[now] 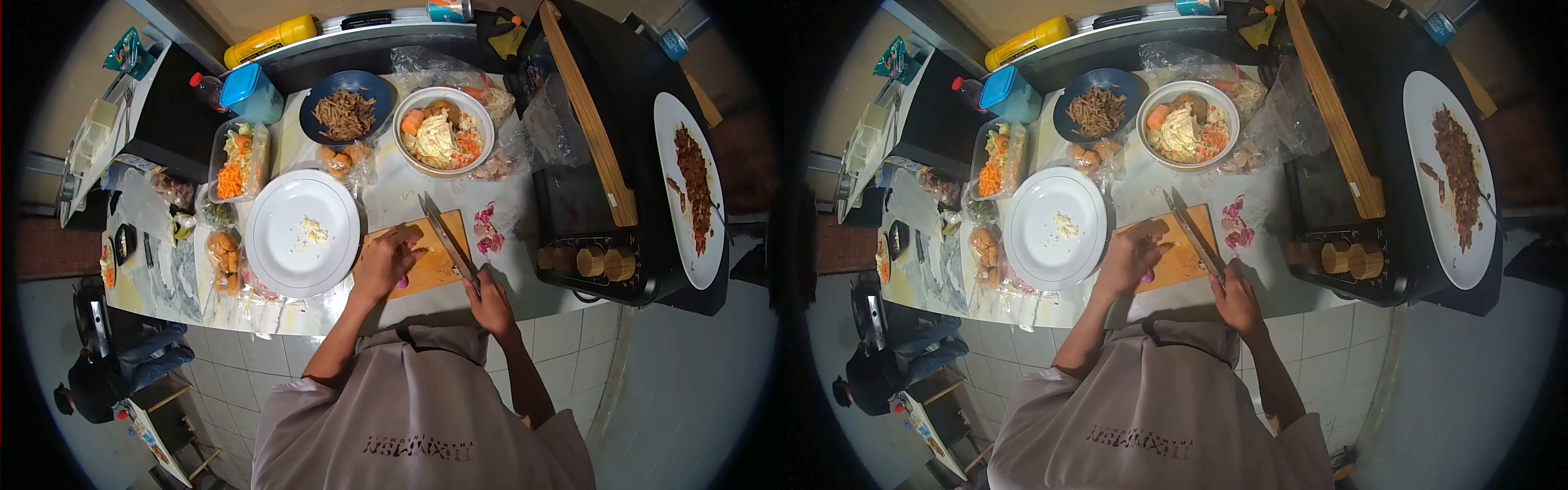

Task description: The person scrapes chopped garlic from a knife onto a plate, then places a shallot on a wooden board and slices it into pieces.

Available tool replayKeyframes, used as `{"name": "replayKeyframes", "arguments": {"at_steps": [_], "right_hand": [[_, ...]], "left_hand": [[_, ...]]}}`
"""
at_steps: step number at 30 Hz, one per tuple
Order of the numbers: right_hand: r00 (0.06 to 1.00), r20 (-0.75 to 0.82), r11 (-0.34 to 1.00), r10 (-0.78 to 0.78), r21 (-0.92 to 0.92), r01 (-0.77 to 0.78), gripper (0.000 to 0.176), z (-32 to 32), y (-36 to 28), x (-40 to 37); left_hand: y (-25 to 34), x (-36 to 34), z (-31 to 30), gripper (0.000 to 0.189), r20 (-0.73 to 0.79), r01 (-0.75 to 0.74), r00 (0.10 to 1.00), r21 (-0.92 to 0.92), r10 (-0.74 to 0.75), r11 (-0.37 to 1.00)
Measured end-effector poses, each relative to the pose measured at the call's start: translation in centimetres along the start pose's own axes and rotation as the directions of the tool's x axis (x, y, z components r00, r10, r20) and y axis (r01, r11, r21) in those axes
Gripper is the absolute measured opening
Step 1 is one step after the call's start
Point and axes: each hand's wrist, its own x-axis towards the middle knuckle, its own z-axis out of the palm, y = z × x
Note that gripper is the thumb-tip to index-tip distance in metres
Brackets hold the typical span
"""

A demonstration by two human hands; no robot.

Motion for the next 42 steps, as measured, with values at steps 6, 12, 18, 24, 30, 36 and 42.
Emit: {"name": "replayKeyframes", "arguments": {"at_steps": [6, 12, 18, 24, 30, 36, 42], "right_hand": [[0.999, -0.008, 0.999, -0.048, 0.000, 0.048, 0.041, 0.5, 0.0, 0.5], [0.998, 0.055, 0.998, -0.010, -0.066, 0.014, 0.044, 0.7, -0.3, 0.6], [0.995, 0.069, 0.997, -0.071, -0.037, 0.074, 0.049, 1.0, 0.2, 0.6], [0.988, 0.097, 0.992, -0.116, 0.055, 0.111, 0.050, 0.7, 0.0, 0.6], [0.978, 0.136, 0.985, -0.160, 0.092, 0.148, 0.047, 1.2, 1.6, 1.4], [0.976, 0.130, 0.982, -0.174, 0.098, 0.162, 0.046, -0.2, 1.0, 0.6], [0.979, -0.035, 0.980, -0.199, -0.034, 0.198, 0.035, 0.0, 2.1, -0.5]], "left_hand": [[0.0, 1.7, -0.3, 0.032, 0.032, -0.091, 0.996, 0.101, 0.088, 0.991], [-0.6, 3.4, -0.6, 0.044, 0.121, -0.110, 0.989, 0.200, 0.087, 0.974], [-1.2, 3.8, -0.6, 0.050, 0.149, -0.081, 0.986, 0.041, 0.074, 0.996], [-1.0, 3.8, -0.6, 0.050, 0.121, -0.094, 0.989, 0.052, 0.087, 0.994], [-1.5, 3.9, -0.6, 0.049, 0.103, -0.138, 0.986, 0.042, 0.133, 0.990], [-1.1, 3.5, -1.1, 0.053, 0.133, -0.070, 0.989, -0.010, 0.071, 0.998], [-1.2, 3.1, -0.6, 0.054, 0.142, -0.188, 0.974, 0.062, 0.178, 0.980]]}}
